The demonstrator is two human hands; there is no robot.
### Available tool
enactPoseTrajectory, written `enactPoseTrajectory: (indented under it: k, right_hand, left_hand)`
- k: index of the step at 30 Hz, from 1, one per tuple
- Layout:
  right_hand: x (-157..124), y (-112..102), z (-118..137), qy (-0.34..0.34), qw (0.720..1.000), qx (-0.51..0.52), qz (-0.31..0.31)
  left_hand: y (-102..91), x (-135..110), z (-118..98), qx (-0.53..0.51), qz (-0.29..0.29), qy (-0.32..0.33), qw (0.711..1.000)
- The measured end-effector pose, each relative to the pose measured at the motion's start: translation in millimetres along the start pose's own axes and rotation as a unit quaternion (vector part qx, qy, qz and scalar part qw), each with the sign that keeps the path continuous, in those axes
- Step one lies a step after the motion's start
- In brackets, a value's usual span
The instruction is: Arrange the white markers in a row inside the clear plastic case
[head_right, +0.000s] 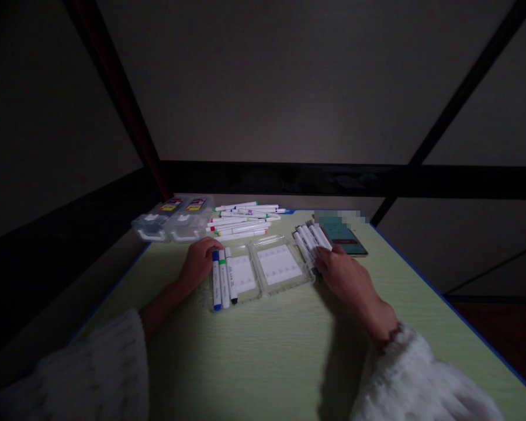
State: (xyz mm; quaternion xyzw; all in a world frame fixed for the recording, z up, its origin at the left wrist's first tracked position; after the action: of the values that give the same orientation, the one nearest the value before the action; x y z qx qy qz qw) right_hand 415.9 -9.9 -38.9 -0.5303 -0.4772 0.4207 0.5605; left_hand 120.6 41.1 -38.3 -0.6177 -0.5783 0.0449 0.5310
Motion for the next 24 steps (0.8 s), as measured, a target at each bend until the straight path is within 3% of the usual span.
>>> enactPoseTrajectory:
  k: [18, 24]
  right_hand:
    - [-1.8, -2.5, 5.1, 0.000, 1.000, 0.000, 0.001]
    - [-7.8, -13.5, 12.6, -0.012, 0.999, 0.012, -0.047]
  left_hand:
    - [2.5, -0.1, 1.3, 0.005, -0.037, -0.017, 0.999]
    - [1.2, 0.7, 2.9, -0.003, -0.040, -0.034, 0.999]
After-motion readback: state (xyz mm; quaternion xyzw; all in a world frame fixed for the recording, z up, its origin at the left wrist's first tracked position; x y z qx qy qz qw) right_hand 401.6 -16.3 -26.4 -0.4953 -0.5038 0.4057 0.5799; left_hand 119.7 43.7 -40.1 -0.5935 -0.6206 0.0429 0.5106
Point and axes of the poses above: each hand's wrist, its own x-axis towards the middle knuckle, its own y-axis out of the palm, z = x × y, the point moved 5 cm from there along x, towards the middle knuckle, and after that the axes turned 11 degrees about y, right-handed, at the moved point
